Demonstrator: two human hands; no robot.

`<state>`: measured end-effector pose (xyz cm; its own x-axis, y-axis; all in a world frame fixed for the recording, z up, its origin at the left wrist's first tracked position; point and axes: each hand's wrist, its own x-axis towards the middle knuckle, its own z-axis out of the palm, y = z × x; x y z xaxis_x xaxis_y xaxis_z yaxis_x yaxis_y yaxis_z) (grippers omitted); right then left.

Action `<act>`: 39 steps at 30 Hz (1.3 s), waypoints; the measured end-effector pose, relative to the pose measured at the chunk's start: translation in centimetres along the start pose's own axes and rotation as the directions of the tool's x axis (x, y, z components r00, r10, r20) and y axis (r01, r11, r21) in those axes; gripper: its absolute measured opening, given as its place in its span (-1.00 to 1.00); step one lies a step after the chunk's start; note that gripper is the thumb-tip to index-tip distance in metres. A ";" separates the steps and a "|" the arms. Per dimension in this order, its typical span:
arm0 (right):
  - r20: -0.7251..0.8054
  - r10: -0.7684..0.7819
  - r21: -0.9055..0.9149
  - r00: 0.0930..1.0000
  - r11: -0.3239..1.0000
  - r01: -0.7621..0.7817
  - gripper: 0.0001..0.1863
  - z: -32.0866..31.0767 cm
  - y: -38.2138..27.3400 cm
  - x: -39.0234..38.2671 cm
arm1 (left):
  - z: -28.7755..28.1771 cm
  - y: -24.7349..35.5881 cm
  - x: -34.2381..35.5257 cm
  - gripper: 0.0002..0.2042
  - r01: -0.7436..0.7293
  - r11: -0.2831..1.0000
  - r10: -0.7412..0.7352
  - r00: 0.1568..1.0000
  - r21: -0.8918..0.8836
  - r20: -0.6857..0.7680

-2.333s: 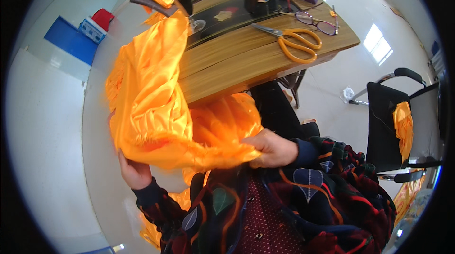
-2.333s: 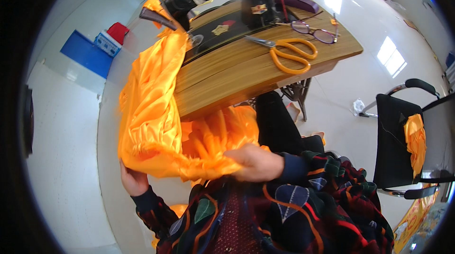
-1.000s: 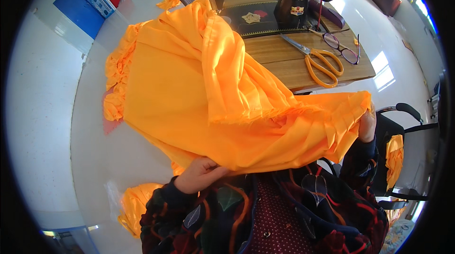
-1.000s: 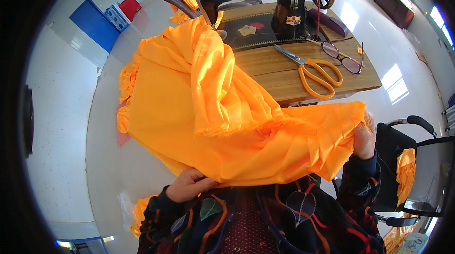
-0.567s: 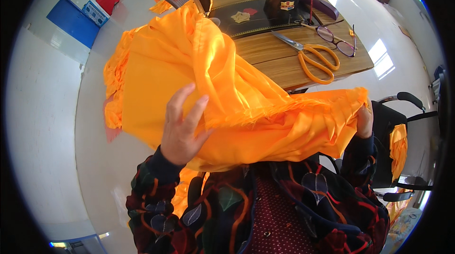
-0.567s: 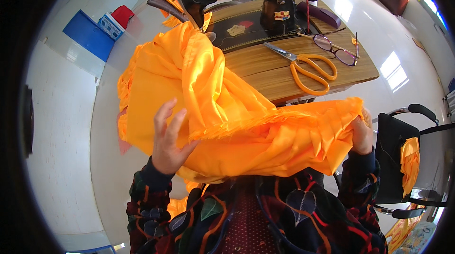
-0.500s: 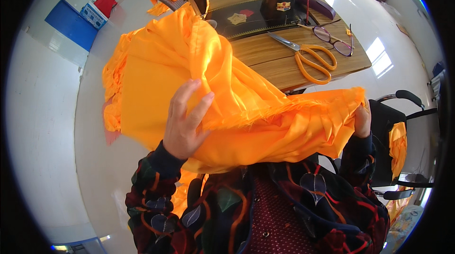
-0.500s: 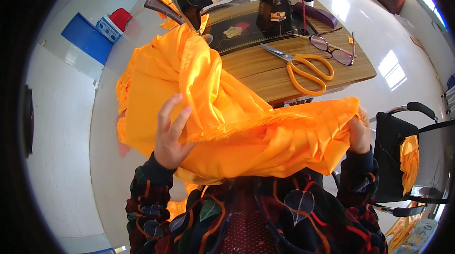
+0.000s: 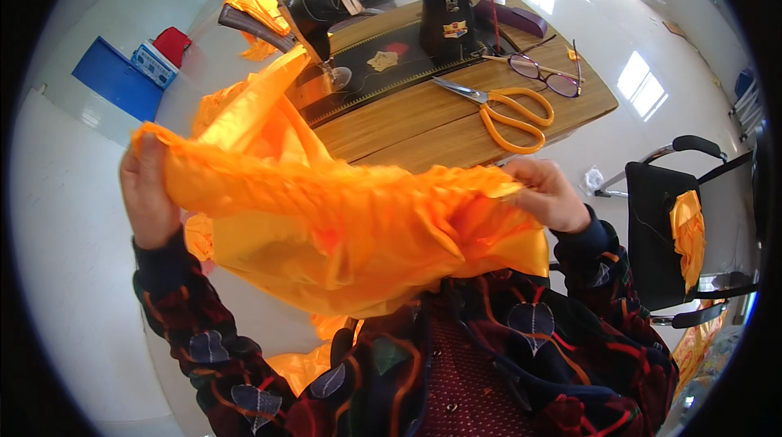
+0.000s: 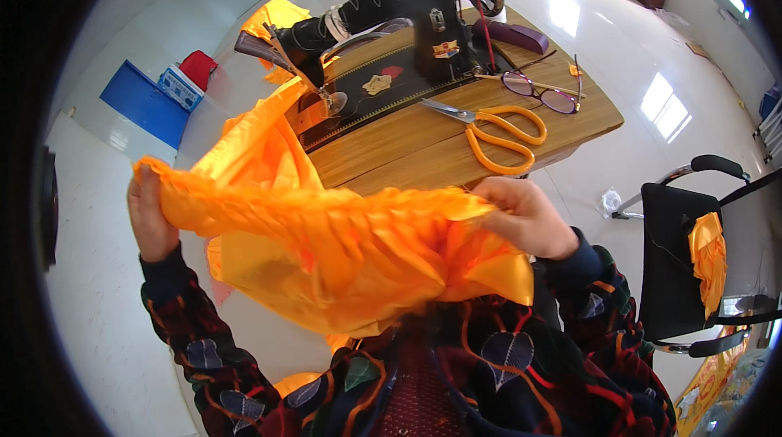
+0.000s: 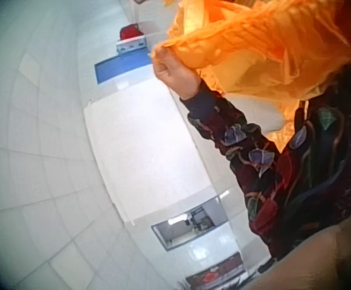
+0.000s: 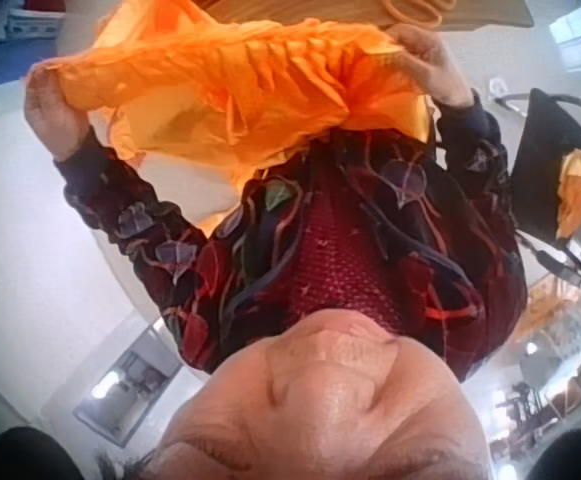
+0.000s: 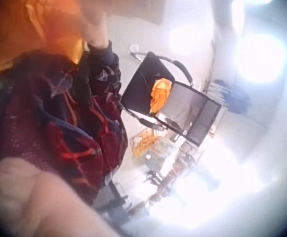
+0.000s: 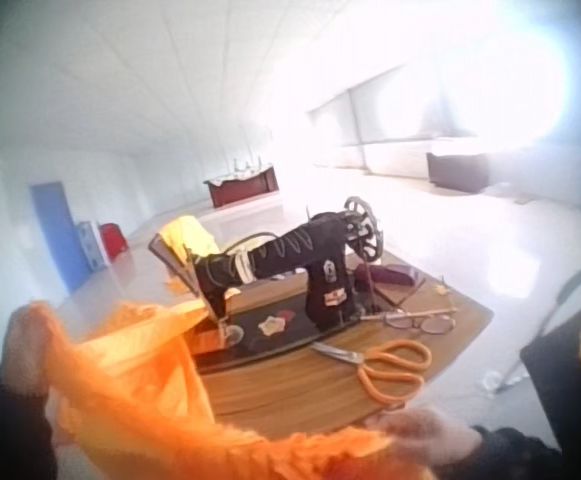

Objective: The person handles a large piece of orange fabric, unfolding and aligning it on a table. They use scissors to cut a strip from the fabric, then continue to fold and arrange the remaining material.

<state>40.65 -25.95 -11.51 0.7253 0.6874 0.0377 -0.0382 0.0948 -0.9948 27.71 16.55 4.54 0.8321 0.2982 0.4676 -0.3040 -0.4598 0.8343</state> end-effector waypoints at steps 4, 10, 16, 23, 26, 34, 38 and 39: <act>0.076 0.038 -0.370 0.996 0.929 -0.007 -0.85 3.4 -0.7 3.4 | -3.9 0.4 2.9 -0.75 -0.018 0.994 0.026 0.997 0.104 -0.074; 0.121 -0.142 -0.570 0.982 0.800 0.186 -0.77 5.7 -0.1 6.6 | -6.0 -3.9 3.5 -0.76 0.193 0.973 -0.184 0.979 0.125 -0.083; 0.197 0.135 -0.452 0.971 0.892 -0.033 -0.75 4.8 1.0 7.2 | -5.4 -9.3 2.8 -0.76 0.394 0.918 -0.395 0.918 -0.039 -0.018; 0.191 0.174 -0.421 0.966 0.904 -0.080 -0.77 4.7 1.4 6.8 | -5.5 -15.7 3.9 -0.77 0.377 0.926 -0.375 0.925 0.017 -0.059; 0.149 0.169 -0.417 0.974 0.904 -0.093 -0.75 4.9 1.8 6.7 | -5.3 -17.3 3.9 -0.78 0.308 0.926 -0.294 0.951 0.218 -0.093; 0.140 0.095 -0.304 0.986 0.951 -0.048 -0.78 4.8 3.1 6.5 | 2.3 -8.9 2.4 -0.79 -0.187 0.571 0.380 0.923 0.799 -0.056; 0.137 0.121 -0.297 0.983 0.952 -0.076 -0.79 5.1 2.5 6.1 | 10.2 -3.1 -2.0 -0.76 -0.448 0.677 0.300 0.892 0.584 0.337; 0.132 0.145 -0.323 0.981 0.942 -0.096 -0.79 5.2 2.3 6.1 | 12.2 -2.3 -3.1 -0.76 -0.465 0.679 0.221 0.867 0.568 0.446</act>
<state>41.39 -17.82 -13.06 0.6149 0.7828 -0.0951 0.1164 -0.2094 -0.9709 31.54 6.46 -2.38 0.8614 -0.2157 0.4598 -0.3296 -0.9262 0.1831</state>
